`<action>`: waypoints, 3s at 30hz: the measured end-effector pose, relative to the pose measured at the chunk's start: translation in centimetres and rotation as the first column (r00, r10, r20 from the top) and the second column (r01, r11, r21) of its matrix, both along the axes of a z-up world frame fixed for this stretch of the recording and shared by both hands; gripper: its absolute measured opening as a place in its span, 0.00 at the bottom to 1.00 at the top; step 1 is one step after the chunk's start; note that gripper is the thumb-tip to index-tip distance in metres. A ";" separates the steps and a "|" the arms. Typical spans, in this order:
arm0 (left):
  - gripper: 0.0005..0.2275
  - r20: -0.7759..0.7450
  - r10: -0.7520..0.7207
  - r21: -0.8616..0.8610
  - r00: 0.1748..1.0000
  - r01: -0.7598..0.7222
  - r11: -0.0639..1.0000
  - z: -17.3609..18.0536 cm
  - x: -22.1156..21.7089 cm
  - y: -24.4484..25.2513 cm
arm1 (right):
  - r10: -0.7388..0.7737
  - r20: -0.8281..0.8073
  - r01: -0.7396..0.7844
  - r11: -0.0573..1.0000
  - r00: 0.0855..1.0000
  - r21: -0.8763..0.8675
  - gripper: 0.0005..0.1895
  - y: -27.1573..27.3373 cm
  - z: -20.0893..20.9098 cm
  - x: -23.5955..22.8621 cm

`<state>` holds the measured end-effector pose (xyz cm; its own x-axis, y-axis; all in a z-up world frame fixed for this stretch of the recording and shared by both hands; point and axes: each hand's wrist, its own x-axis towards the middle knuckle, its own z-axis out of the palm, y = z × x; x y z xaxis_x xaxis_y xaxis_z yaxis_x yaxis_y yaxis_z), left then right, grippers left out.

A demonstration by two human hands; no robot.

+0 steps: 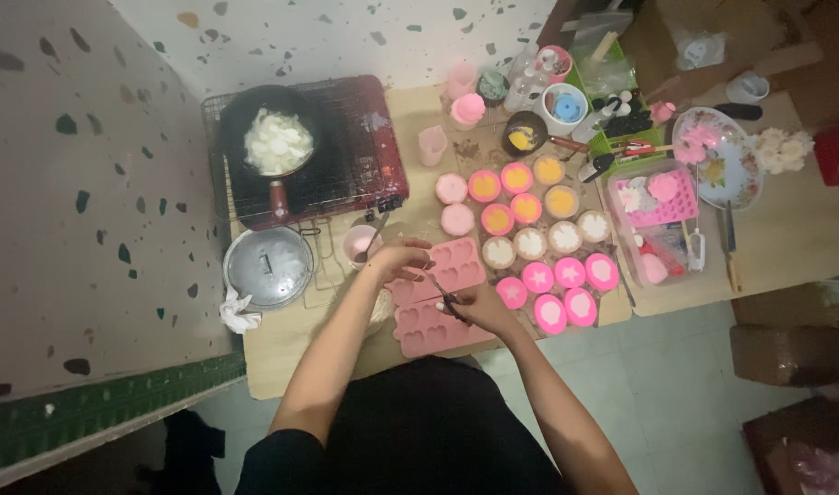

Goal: Preparing and cutting wicks to be placed into candle molds.

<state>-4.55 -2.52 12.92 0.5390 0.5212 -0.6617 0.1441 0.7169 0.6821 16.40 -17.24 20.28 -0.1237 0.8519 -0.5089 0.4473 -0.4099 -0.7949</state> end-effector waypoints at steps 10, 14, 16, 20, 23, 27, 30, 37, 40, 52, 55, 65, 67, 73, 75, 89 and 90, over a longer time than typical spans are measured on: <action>0.17 0.156 -0.062 0.162 0.986 0.036 0.986 1.2 -1.5 -0.1 | 0.022 -0.043 -0.021 0.999 0.999 0.035 0.24 -0.6 0.7 0.1; 0.15 0.095 -0.294 0.252 0.951 0.263 0.931 2.0 -2.5 0.9 | 0.015 -0.124 -0.007 0.998 0.992 0.059 0.25 -0.8 -0.6 0.3; 0.21 0.032 -0.514 0.401 0.857 0.460 0.792 1.9 -2.8 1.1 | 0.005 -0.119 0.001 0.999 0.993 0.051 0.23 -0.8 -1.0 0.3; 0.22 0.048 -0.563 0.468 0.825 0.479 0.743 2.5 -2.8 1.0 | 0.036 -0.130 -0.032 0.999 0.991 0.031 0.24 -0.8 -1.1 0.3; 0.21 0.013 -0.563 0.514 0.826 0.478 0.713 2.5 -2.6 1.0 | 0.041 -0.142 -0.030 0.997 0.989 0.076 0.25 -0.8 -0.6 0.3; 0.21 -0.060 -0.514 0.513 0.856 0.468 0.719 2.4 -2.5 0.9 | 0.029 -0.141 -0.022 0.999 0.990 0.047 0.25 -0.9 -1.6 0.5; 0.22 -0.070 -0.503 0.521 0.862 0.461 0.718 1.4 -2.1 0.9 | 0.023 -0.140 -0.026 0.999 0.990 -0.022 0.25 -1.2 -2.9 1.3; 0.18 -0.236 -0.001 0.671 0.972 0.164 0.723 -9.6 2.6 1.5 | -0.128 -0.101 0.121 0.990 0.987 -0.078 0.24 -3.9 -3.8 2.0; 0.21 -0.466 0.163 0.643 0.869 0.207 0.737 -8.1 3.6 1.0 | -0.152 0.042 0.156 0.981 0.988 -0.117 0.23 -5.8 -5.3 2.4; 0.31 -0.397 0.316 0.752 0.862 0.108 0.650 -3.9 3.5 -1.1 | -0.118 0.111 0.127 0.989 0.987 -0.072 0.29 -6.8 -5.7 3.3; 0.31 -0.343 0.118 0.631 0.932 0.135 0.764 -1.5 2.0 -1.0 | -0.122 0.068 0.123 0.992 0.990 -0.013 0.28 -4.7 -3.1 2.2; 0.29 0.000 -0.079 0.195 0.997 0.078 0.978 -2.8 -0.2 0.2 | 0.093 0.243 -0.137 0.976 0.966 0.171 0.22 -0.6 -1.1 -0.4; 0.28 -0.074 -0.075 0.159 0.994 0.086 0.983 -1.7 -0.2 0.0 | 0.104 0.240 -0.131 0.986 0.965 0.100 0.19 -0.4 0.0 -1.0; 0.28 -0.060 -0.049 0.148 0.997 0.058 0.987 -2.7 -0.3 0.2 | 0.060 0.159 -0.064 0.998 0.985 0.017 0.18 -0.3 0.6 -1.1; 0.28 -0.050 -0.045 0.124 0.998 0.051 0.991 -3.8 -0.3 0.5 | 0.076 0.157 -0.082 0.996 0.985 0.030 0.18 -0.4 0.8 -1.0; 0.27 -0.055 -0.037 0.063 0.998 0.040 0.997 -3.7 -0.1 0.2 | 0.081 0.088 -0.083 0.996 0.993 0.018 0.15 0.0 0.0 -0.6; 0.27 -0.058 -0.035 0.054 0.998 0.038 0.998 -3.5 -0.1 0.2 | 0.080 0.132 -0.080 0.997 0.988 -0.006 0.16 0.0 0.0 -0.6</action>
<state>-4.64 -2.33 9.42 0.5204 0.5385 -0.6627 0.2095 0.6719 0.7104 15.78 -17.24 20.27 -0.1233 0.8415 -0.5259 0.5799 -0.3690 -0.7264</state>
